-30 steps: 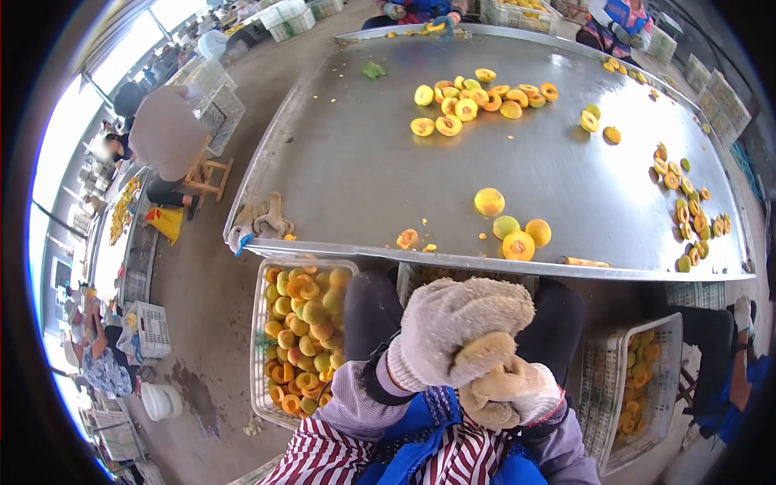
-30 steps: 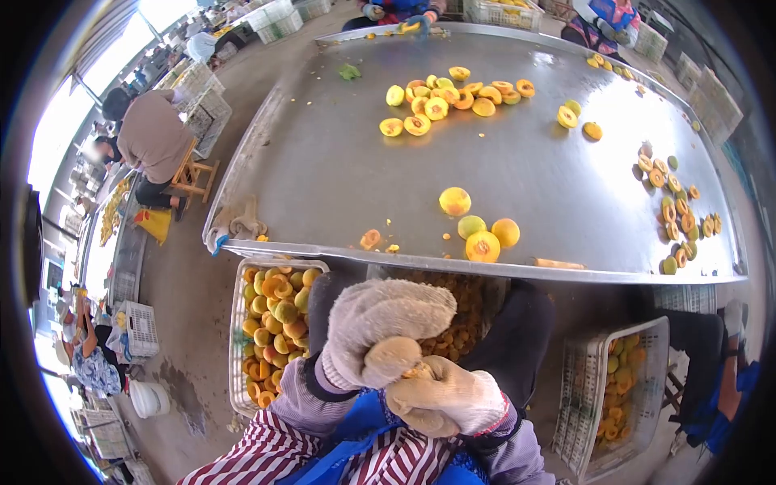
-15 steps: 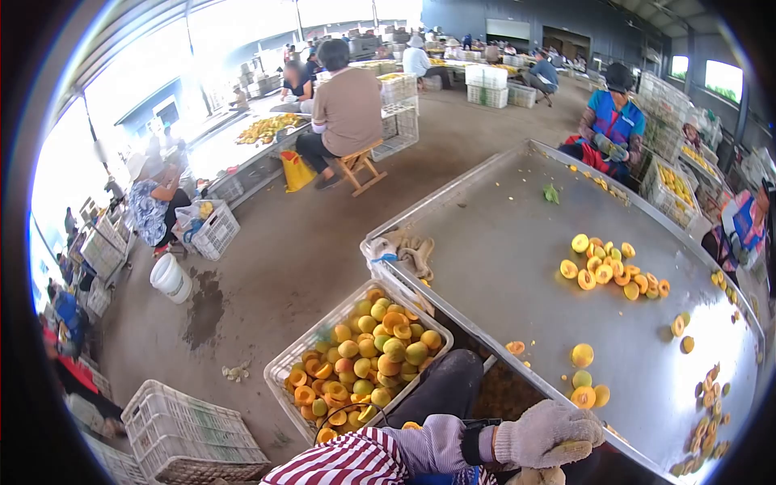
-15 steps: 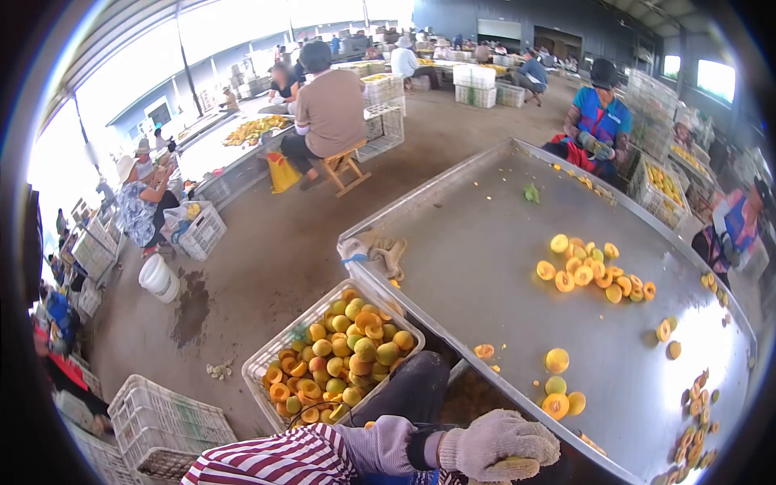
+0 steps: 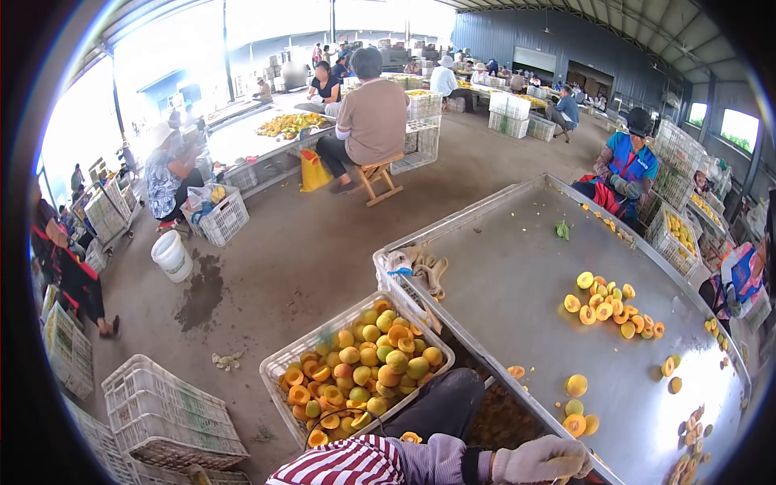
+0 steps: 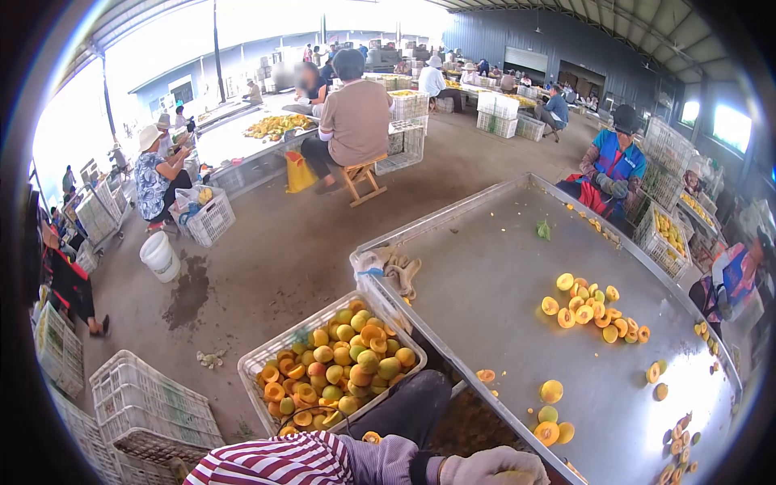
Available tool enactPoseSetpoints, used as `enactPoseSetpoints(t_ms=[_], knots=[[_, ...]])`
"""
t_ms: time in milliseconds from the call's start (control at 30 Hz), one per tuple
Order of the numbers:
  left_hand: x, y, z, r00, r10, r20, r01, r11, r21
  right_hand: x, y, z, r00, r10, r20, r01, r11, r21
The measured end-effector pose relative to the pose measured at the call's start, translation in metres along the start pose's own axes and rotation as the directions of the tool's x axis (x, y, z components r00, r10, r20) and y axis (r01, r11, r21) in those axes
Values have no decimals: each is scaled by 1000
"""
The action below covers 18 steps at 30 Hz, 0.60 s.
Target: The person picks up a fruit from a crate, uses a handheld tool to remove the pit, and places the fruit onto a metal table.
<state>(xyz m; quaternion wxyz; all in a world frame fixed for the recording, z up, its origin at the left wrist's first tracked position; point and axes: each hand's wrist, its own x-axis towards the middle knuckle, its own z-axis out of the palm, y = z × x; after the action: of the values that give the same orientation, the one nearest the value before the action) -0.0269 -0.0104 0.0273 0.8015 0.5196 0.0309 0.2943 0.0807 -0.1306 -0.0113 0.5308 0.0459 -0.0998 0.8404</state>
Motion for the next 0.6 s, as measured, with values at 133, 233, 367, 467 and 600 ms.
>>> enactPoseSetpoints(t_ms=[133,233,367,467,600], knots=[[9,-31,5,991,-133,-2,116,875,-470,0,4,21,874,-187,-447,64,959,-275],[21,-49,-37,984,-172,-57,133,901,-414,-8,1,9,871,-84,-485,-67,956,-285],[4,-31,-85,892,27,-451,163,912,376,-1,0,35,843,-163,-512,-205,783,-587],[-37,13,-127,726,354,-590,467,375,801,-11,-13,38,828,-157,-539,-256,749,-611],[-79,28,-178,613,321,-722,784,-360,506,-24,-18,17,775,-217,-594,-228,779,-583]])
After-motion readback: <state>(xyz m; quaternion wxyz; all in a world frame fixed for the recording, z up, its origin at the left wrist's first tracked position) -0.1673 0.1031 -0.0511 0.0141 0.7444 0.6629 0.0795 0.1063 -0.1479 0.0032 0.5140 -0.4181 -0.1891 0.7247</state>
